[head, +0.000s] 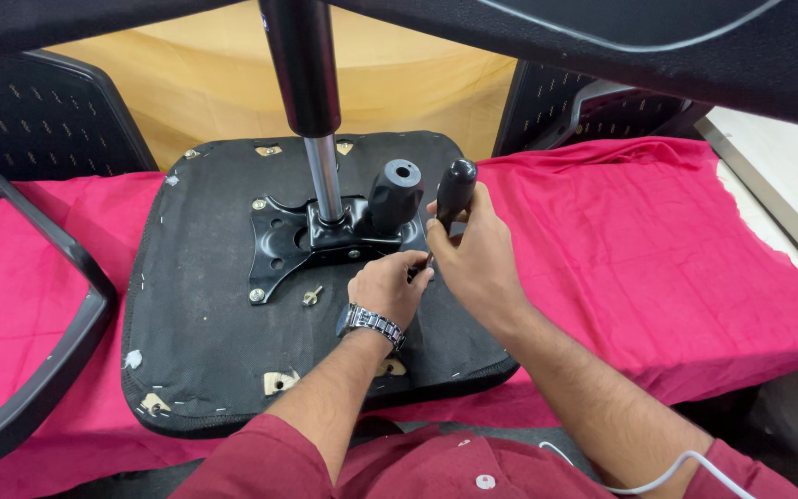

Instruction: The person uses a screwdriver to tighten screws on the underside of an office chair seat, securing the central gas lift mechanism to the seat base. The person then flips the seat upright to inspect the assembly.

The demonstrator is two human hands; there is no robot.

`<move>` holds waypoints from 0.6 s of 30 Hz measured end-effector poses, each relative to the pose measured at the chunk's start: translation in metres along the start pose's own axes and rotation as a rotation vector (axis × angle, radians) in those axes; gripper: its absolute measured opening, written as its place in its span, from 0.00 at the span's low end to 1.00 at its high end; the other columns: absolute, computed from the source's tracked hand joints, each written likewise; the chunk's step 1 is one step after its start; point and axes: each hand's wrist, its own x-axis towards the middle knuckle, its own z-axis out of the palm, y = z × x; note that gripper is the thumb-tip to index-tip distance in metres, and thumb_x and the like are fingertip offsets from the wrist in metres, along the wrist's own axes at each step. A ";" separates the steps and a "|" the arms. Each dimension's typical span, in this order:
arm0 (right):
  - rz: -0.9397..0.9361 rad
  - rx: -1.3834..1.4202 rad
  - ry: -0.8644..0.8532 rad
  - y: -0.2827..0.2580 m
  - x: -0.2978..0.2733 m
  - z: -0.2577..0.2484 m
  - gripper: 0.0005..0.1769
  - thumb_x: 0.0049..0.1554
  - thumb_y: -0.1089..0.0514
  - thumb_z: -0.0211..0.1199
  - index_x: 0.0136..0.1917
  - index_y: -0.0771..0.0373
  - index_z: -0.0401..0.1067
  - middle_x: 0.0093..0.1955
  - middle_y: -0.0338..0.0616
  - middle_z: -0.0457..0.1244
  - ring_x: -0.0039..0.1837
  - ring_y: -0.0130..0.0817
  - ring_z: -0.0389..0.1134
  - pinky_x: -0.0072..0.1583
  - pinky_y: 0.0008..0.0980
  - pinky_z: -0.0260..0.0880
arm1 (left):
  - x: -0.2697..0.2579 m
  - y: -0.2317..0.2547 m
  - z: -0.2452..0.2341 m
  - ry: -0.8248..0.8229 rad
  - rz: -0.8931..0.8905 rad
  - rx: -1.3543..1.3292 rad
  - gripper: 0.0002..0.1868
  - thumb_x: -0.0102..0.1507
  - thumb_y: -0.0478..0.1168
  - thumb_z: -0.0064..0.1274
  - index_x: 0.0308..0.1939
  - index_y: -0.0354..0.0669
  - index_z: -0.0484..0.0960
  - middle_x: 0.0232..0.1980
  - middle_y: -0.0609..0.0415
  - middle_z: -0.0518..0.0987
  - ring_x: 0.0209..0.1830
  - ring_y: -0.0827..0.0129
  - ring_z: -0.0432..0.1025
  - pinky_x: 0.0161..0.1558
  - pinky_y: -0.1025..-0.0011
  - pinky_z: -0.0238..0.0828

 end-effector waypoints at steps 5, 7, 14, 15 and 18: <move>-0.172 -0.153 0.031 0.004 0.009 -0.001 0.18 0.53 0.61 0.73 0.54 0.65 0.69 0.47 0.47 0.69 0.50 0.37 0.73 0.48 0.34 0.74 | 0.001 0.001 -0.001 0.020 -0.002 -0.006 0.11 0.59 0.48 0.61 0.44 0.57 0.88 0.40 0.59 0.87 0.42 0.60 0.80 0.42 0.59 0.75; -0.157 -0.115 0.030 0.006 0.008 -0.001 0.21 0.53 0.62 0.72 0.56 0.65 0.68 0.48 0.46 0.69 0.51 0.36 0.74 0.48 0.34 0.74 | 0.001 0.000 0.000 0.009 -0.006 0.000 0.11 0.59 0.48 0.61 0.44 0.57 0.88 0.40 0.59 0.86 0.42 0.60 0.80 0.42 0.59 0.75; -0.187 0.044 0.027 0.006 0.000 0.000 0.21 0.55 0.65 0.64 0.61 0.66 0.64 0.51 0.43 0.71 0.54 0.34 0.75 0.55 0.31 0.76 | 0.001 0.001 0.001 0.013 0.006 -0.006 0.11 0.59 0.47 0.61 0.45 0.56 0.87 0.41 0.58 0.86 0.42 0.60 0.80 0.42 0.59 0.75; -0.177 0.032 0.031 0.006 -0.001 0.000 0.20 0.55 0.65 0.65 0.59 0.66 0.64 0.51 0.43 0.70 0.53 0.34 0.76 0.55 0.31 0.77 | 0.001 0.002 0.001 0.008 0.003 -0.008 0.11 0.59 0.47 0.61 0.45 0.56 0.87 0.41 0.59 0.86 0.42 0.60 0.80 0.42 0.59 0.75; -0.117 -0.189 0.069 0.003 0.000 -0.002 0.20 0.54 0.61 0.74 0.56 0.65 0.69 0.49 0.48 0.69 0.51 0.39 0.73 0.49 0.37 0.73 | 0.000 0.002 0.001 0.020 0.012 -0.001 0.10 0.59 0.47 0.61 0.44 0.55 0.87 0.42 0.60 0.86 0.42 0.60 0.80 0.42 0.59 0.75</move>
